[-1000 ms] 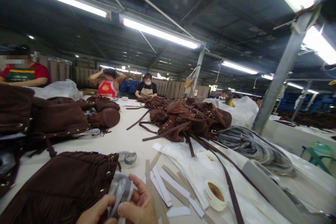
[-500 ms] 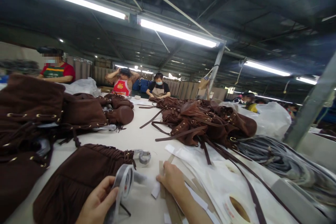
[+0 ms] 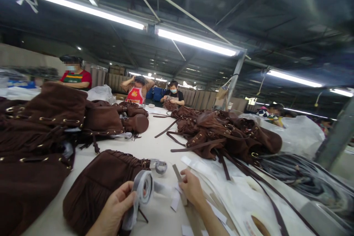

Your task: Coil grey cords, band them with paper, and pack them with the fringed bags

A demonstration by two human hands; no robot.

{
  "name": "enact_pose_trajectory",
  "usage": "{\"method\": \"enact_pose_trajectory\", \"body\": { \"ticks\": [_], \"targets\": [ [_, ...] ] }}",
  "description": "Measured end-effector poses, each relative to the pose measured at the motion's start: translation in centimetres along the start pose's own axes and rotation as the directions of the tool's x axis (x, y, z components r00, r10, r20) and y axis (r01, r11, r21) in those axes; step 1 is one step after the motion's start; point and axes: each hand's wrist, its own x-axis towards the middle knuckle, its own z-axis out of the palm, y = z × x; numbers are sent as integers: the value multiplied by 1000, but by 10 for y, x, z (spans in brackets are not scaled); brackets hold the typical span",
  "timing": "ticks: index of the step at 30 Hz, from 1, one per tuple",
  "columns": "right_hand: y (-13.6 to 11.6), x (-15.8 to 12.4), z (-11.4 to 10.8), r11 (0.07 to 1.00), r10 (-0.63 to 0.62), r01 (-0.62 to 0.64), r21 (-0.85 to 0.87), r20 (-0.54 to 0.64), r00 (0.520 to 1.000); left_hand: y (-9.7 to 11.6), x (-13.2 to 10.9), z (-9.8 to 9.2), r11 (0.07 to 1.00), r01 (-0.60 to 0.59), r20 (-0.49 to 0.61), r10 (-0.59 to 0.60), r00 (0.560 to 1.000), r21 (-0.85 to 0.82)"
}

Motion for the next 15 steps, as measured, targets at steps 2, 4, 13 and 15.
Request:
{"method": "enact_pose_trajectory", "body": {
  "ticks": [2, 4, 13, 15],
  "targets": [
    [2, -5, -10, 994, -6, 5, 109, 13, 1000, 0, -2, 1, 1000, -7, 22, 8, 1000, -16],
    [-2, -16, -20, 976, -8, -9, 217, 80, 997, 1, -6, 4, 1000, -14, 32, 15, 999, -25],
    [-67, -91, -24, 883, -114, -112, 455, 441, 890, 6, -15, 15, 1000, 9, 68, -8, 998, -18],
    [-75, -95, -20, 886, -130, -80, 456, 411, 902, 3, -14, 13, 999, -3, 88, 6, 996, -37]
  ]
}}
